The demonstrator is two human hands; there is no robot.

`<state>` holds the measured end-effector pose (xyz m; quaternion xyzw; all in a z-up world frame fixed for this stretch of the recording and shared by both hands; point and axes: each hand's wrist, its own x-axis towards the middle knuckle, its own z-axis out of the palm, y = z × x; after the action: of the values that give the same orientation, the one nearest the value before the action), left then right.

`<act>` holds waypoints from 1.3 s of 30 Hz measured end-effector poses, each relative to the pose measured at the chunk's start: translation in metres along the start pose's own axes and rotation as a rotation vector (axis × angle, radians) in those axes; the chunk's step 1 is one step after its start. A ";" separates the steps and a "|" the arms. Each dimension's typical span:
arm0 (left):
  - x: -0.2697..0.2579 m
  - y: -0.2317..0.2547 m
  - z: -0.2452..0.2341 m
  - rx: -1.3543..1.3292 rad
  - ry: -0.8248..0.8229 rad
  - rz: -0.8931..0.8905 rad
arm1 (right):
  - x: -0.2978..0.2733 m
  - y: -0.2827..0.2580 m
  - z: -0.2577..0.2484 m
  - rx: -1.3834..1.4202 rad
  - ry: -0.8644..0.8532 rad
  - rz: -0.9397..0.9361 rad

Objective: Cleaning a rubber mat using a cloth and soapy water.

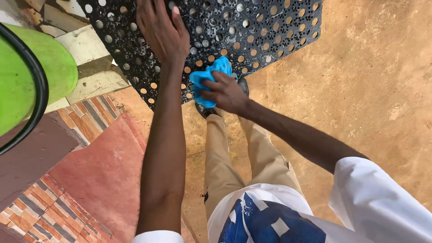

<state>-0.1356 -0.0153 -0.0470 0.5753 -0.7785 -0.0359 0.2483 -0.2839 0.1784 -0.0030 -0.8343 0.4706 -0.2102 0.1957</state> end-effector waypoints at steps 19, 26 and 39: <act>0.035 0.062 0.009 0.204 -0.361 -0.162 | 0.005 0.021 -0.014 0.668 0.921 1.260; 0.041 0.074 0.003 0.135 -0.380 -0.165 | 0.034 -0.012 -0.034 0.484 0.401 0.886; 0.045 0.067 0.011 0.196 -0.395 -0.200 | -0.076 0.185 -0.067 0.236 1.050 1.291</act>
<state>-0.2087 -0.0363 -0.0187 0.6528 -0.7508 -0.0963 0.0295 -0.4854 0.1466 -0.0571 -0.1691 0.8603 -0.4660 0.1191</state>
